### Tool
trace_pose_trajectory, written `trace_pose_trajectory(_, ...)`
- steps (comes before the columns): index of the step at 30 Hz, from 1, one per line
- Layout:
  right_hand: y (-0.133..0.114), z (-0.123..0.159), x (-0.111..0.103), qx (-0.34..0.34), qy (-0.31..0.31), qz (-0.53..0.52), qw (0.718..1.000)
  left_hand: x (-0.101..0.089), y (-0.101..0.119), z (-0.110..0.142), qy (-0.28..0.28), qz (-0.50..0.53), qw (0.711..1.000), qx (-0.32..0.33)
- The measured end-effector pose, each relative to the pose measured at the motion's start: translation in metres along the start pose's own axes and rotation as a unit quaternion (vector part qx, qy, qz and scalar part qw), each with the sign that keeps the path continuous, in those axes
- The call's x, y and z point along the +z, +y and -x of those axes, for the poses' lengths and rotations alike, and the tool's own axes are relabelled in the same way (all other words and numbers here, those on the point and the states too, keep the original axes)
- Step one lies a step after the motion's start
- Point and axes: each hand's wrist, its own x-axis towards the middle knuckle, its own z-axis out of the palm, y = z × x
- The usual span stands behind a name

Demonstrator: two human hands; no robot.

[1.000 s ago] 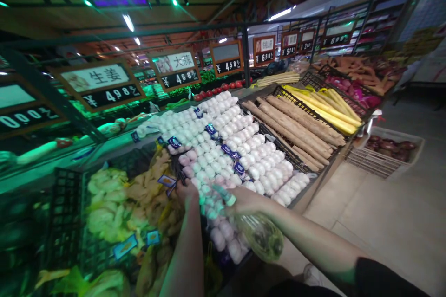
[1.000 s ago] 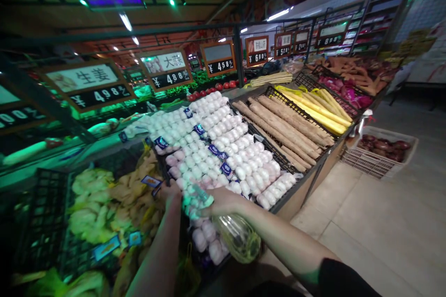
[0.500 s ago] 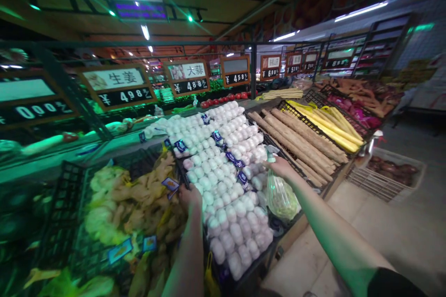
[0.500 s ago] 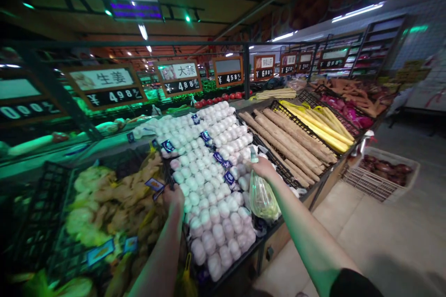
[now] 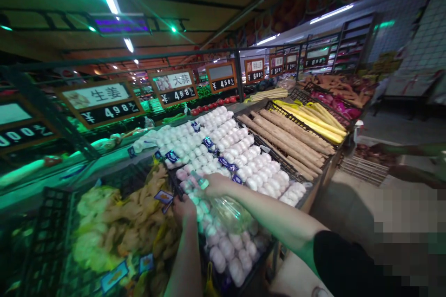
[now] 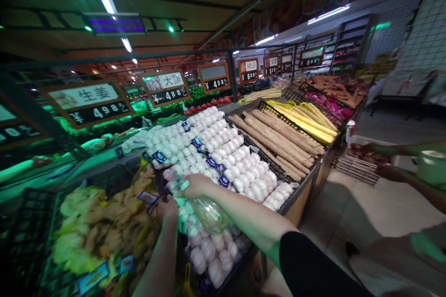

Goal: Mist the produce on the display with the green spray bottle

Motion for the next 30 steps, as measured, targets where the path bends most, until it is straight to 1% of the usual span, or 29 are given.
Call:
trace_pose_trajectory(2, 0.020, -0.006, -0.023, 0.035, 0.026, 0.008, 0.999, 0.001, -0.001, -0.002, -0.002, 0.001, 1.000, -0.006)
trace_pose_trajectory(4, 0.049, -0.009, -0.052, 0.082, 0.064, 0.018, 0.994, 0.001, -0.001, -0.003, -0.007, 0.005, 1.000, -0.005)
trace_pose_trajectory(7, 0.090, -0.011, -0.096, 0.155, 0.121, 0.042, 0.980, 0.001, -0.001, -0.001, -0.009, 0.012, 1.000, -0.001)
trace_pose_trajectory(9, 0.106, -0.014, -0.115, 0.181, 0.140, 0.056, 0.972, 0.001, -0.001, 0.001, -0.005, 0.016, 1.000, 0.004)
trace_pose_trajectory(10, 0.107, -0.016, -0.119, 0.182, 0.141, 0.062, 0.971, 0.001, 0.000, 0.001, -0.002, 0.017, 1.000, 0.006)
trace_pose_trajectory(12, 0.099, -0.023, -0.115, 0.161, 0.127, 0.068, 0.976, 0.001, 0.001, 0.002, 0.001, 0.019, 1.000, 0.009)
trace_pose_trajectory(14, 0.076, -0.033, -0.099, 0.118, 0.100, 0.067, 0.986, 0.001, 0.001, 0.002, 0.002, 0.019, 1.000, 0.008)
trace_pose_trajectory(16, 0.044, -0.044, -0.076, 0.065, 0.068, 0.060, 0.994, 0.001, 0.000, 0.002, 0.002, 0.016, 1.000, 0.006)
trace_pose_trajectory(19, -0.010, -0.057, -0.040, -0.003, 0.034, 0.046, 0.998, 0.002, -0.002, 0.000, 0.004, 0.009, 1.000, 0.007)
trace_pose_trajectory(21, -0.040, -0.062, -0.024, -0.026, 0.026, 0.039, 0.999, 0.002, -0.003, -0.001, 0.005, 0.004, 1.000, 0.009)
trace_pose_trajectory(22, -0.052, -0.065, -0.020, -0.030, 0.026, 0.036, 0.999, 0.002, -0.004, -0.001, 0.005, 0.002, 1.000, 0.009)
trace_pose_trajectory(24, -0.066, -0.070, -0.021, -0.027, 0.030, 0.034, 0.999, 0.002, -0.004, -0.001, 0.005, -0.001, 1.000, 0.011)
trace_pose_trajectory(26, -0.065, -0.076, -0.033, -0.009, 0.043, 0.036, 0.998, 0.002, -0.004, -0.002, 0.005, -0.002, 1.000, 0.012)
trace_pose_trajectory(28, -0.049, -0.080, -0.052, 0.021, 0.065, 0.042, 0.997, 0.001, -0.003, -0.001, 0.003, -0.002, 1.000, 0.011)
trace_pose_trajectory(30, -0.023, -0.081, -0.076, 0.065, 0.093, 0.051, 0.992, 0.000, -0.004, -0.001, 0.000, 0.001, 1.000, 0.012)
